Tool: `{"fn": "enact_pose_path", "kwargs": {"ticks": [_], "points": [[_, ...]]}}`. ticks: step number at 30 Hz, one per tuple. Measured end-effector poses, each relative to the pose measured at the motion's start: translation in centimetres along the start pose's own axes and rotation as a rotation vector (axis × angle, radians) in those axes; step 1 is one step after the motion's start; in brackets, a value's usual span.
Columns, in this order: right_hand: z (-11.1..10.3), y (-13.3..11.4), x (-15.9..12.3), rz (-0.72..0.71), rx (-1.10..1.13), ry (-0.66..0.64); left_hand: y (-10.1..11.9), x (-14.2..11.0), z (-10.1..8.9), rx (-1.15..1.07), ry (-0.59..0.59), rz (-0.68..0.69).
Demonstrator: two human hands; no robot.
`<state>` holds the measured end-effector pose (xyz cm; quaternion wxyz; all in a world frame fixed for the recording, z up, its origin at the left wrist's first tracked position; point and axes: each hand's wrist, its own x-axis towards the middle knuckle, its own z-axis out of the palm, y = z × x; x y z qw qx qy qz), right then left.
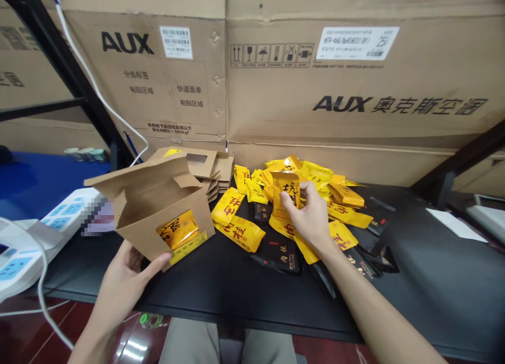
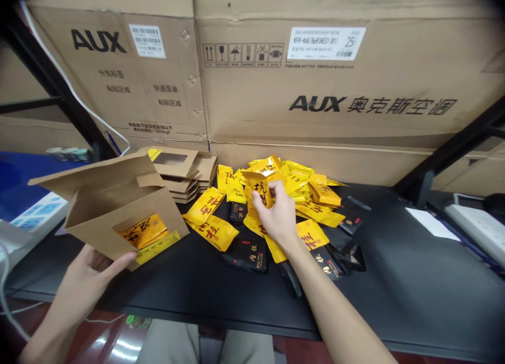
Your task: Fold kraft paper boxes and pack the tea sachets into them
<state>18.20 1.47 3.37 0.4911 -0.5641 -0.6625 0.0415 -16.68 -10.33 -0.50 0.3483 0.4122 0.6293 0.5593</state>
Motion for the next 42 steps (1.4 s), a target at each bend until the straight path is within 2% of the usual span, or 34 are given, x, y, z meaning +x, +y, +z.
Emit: {"fn": "enact_pose_path", "kwargs": {"ticks": [7,11,16,20,23,26,29,31,33,36,38,42], "points": [[0.2,0.2,0.0,0.083,0.016,0.120,0.1,0.0,-0.1,0.002,0.002,0.008],[0.3,0.4,0.1,0.059,0.033,0.122,0.1,0.0,-0.1,0.009,-0.009,0.017],[0.5,0.6,0.1,0.122,0.128,0.127,0.2,-0.1,-0.1,0.026,-0.023,0.041],[0.3,0.5,0.2,0.067,0.192,0.130,0.1,0.0,-0.1,0.016,-0.036,0.043],[0.0,-0.2,0.4,0.008,0.383,0.111,0.0,0.0,-0.1,0.012,-0.038,0.041],[-0.6,-2.7,0.7,-0.050,0.492,0.169,0.2,-0.1,-0.2,0.014,-0.040,0.045],[-1.5,-7.1,1.0,-0.173,0.464,0.278,0.5,-0.2,-0.2,0.016,-0.051,0.057],[-1.8,-10.5,1.1,-0.279,0.477,0.289,0.5,-0.2,-0.2,0.015,-0.065,0.062],[-1.8,-13.6,1.3,-0.382,0.529,0.215,0.4,-0.1,-0.2,0.020,-0.077,0.068],[-0.9,-17.1,1.7,-0.476,0.582,0.005,0.1,-0.1,-0.2,0.041,-0.090,0.095],[0.0,-18.7,1.9,-0.501,0.522,-0.103,-0.1,0.0,-0.3,0.061,-0.098,0.122],[1.7,-20.8,1.9,-0.498,0.336,-0.225,-0.5,0.2,-0.4,0.090,-0.102,0.168]]}}
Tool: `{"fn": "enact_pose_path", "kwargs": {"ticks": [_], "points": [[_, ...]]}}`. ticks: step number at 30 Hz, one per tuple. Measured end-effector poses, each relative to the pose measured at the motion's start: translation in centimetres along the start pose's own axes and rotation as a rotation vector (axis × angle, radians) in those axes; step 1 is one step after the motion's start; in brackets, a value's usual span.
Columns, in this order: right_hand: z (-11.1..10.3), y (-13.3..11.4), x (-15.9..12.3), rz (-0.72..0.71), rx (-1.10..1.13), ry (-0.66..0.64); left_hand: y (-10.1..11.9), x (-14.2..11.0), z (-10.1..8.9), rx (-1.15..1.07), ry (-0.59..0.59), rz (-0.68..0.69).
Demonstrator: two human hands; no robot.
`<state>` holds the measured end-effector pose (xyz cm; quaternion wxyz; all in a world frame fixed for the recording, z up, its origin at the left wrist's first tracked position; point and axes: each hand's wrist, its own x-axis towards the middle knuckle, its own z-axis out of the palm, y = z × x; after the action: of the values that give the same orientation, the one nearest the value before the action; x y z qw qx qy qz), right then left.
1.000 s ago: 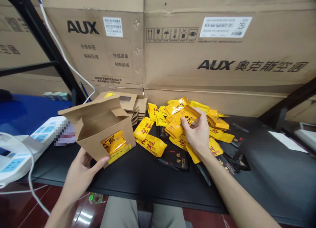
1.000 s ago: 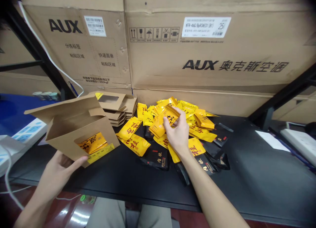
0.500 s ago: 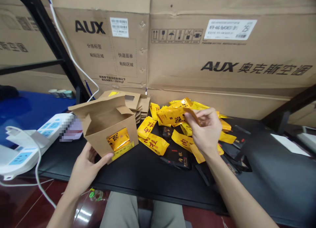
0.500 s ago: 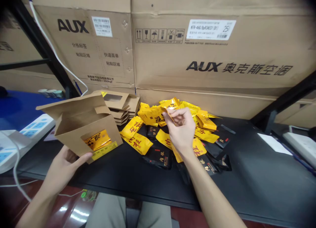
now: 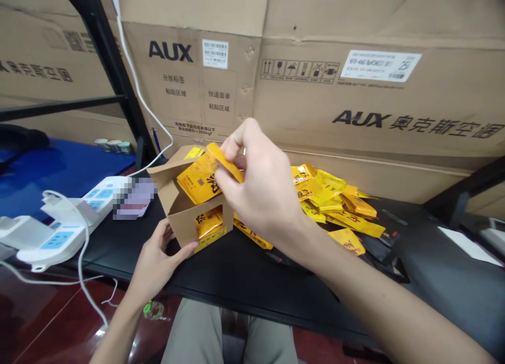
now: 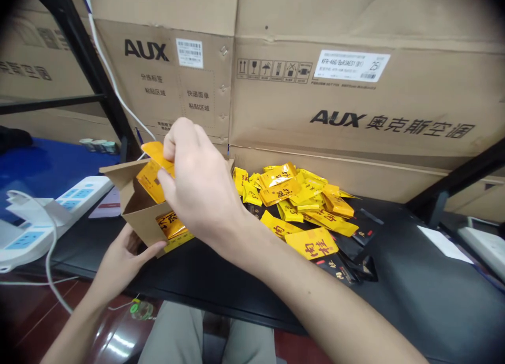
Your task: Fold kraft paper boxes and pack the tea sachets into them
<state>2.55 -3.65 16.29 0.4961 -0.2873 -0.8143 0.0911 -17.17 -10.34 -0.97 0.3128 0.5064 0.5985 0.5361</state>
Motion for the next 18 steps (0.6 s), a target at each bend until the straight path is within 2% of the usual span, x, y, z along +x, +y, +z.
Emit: {"fn": "enact_pose_path", "kwargs": {"ticks": [6,13,18], "points": [[2.0,-1.7,0.7,0.128,0.002,-0.109,-0.2,0.2,-0.1,-0.005,0.002,0.027],[2.4,-2.9,0.6,0.186,0.133,-0.086,-0.5,0.3,0.0,-0.038,-0.013,0.057],[1.9,-2.9,0.9,0.223,-0.005,-0.257,-0.9,0.5,0.0,-0.052,-0.002,0.037]]}}
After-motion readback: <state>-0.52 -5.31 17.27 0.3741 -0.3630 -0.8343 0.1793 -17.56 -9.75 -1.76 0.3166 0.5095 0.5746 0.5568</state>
